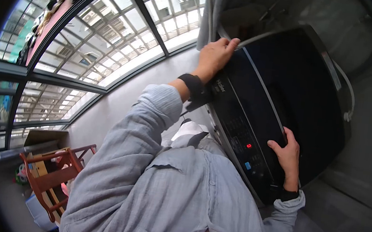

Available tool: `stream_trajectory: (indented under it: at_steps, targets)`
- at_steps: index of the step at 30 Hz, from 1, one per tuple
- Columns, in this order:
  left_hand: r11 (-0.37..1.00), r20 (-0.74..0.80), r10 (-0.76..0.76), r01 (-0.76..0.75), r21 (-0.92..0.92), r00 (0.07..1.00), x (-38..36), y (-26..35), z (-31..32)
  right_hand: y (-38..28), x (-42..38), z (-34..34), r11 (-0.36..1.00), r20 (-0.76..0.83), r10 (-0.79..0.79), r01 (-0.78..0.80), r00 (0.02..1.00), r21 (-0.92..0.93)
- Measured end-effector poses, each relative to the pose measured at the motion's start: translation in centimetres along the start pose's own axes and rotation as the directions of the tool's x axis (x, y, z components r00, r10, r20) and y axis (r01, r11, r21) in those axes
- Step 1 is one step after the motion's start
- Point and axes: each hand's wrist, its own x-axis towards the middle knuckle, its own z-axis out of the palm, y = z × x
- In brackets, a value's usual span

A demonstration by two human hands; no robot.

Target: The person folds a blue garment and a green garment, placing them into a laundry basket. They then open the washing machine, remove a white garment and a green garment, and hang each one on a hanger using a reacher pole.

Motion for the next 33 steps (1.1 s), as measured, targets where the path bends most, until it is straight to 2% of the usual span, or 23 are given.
stream_trajectory:
  at_steps: [1,3,4,7,8,9,11,14,17,19,21,23,25,27,29,32,33]
  targets:
    - [1.000,-0.022,0.005,-0.005,-0.003,1.000,0.1,-0.2,0.2,-0.2,0.0,-0.2,1.000,0.003,0.004,-0.004,1.000,-0.007]
    - [0.999,0.044,-0.001,-0.001,0.044,0.999,0.2,-0.1,0.0,-0.5,0.1,-0.4,1.000,0.023,-0.015,0.015,1.000,-0.019]
    - [0.999,0.067,-0.005,0.002,0.041,0.998,0.2,0.1,-0.2,0.1,0.1,-0.1,0.998,-0.015,-0.048,0.048,0.999,-0.035]
    - [1.000,0.006,0.001,-0.001,0.021,1.000,0.1,-0.2,0.3,0.1,0.0,-0.3,0.998,-0.015,-0.028,0.029,0.999,0.062]
    - [1.000,-0.024,-0.004,0.004,0.022,1.000,0.2,-0.4,0.3,0.2,0.1,-0.4,0.983,0.004,0.005,-0.006,1.000,0.182]
    - [1.000,-0.026,-0.015,0.015,-0.012,1.000,0.1,-0.4,0.1,0.1,-0.1,-0.7,0.972,-0.001,0.006,-0.005,1.000,0.236]
    - [0.994,-0.070,-0.020,0.013,-0.108,0.997,0.0,-0.4,0.0,-1.1,-0.3,-1.6,0.979,0.003,-0.011,0.010,1.000,0.203]
    - [0.944,-0.152,0.013,-0.062,-0.324,0.988,0.5,-1.7,0.4,-1.4,-0.2,-2.5,0.974,0.048,0.003,-0.014,0.999,0.225]
    - [0.887,-0.163,-0.038,-0.042,-0.459,0.986,1.0,-2.5,0.6,-2.2,-0.5,-3.6,0.947,0.051,0.018,-0.033,0.999,0.319]
    - [0.790,-0.107,-0.127,0.035,-0.612,0.986,1.0,-2.6,0.6,-2.3,-0.5,-5.1,0.942,0.038,-0.011,-0.002,0.999,0.336]
    - [0.831,-0.123,-0.107,0.021,-0.557,0.987,1.2,-2.7,0.9,-3.5,-0.7,-6.8,0.970,-0.021,0.008,-0.002,1.000,0.242]
    - [0.892,-0.122,-0.022,-0.035,-0.450,0.992,1.4,-3.1,1.6,-3.2,-0.3,-8.1,0.998,-0.148,-0.057,0.052,0.987,-0.044]
    - [0.902,-0.122,0.009,-0.061,-0.426,0.992,1.5,-3.6,2.2,-1.8,1.1,-9.2,0.971,-0.270,-0.101,0.036,0.958,-0.236]
    - [0.913,-0.072,-0.021,-0.011,-0.408,0.997,1.4,-3.4,1.9,0.0,3.5,-10.6,0.969,-0.310,-0.131,0.056,0.942,-0.240]
    - [0.935,-0.083,0.017,-0.046,-0.352,0.996,1.4,-3.4,2.0,1.3,5.9,-11.4,0.943,-0.367,-0.114,-0.016,0.923,-0.332]
    - [0.942,-0.073,0.035,-0.058,-0.330,0.997,1.2,-3.4,2.0,6.2,9.4,-12.1,0.821,-0.426,-0.330,0.032,0.842,-0.571]
    - [0.943,-0.072,0.042,-0.064,-0.328,0.997,1.1,-3.3,2.0,7.3,10.2,-12.2,0.822,-0.441,-0.334,0.028,0.833,-0.568]
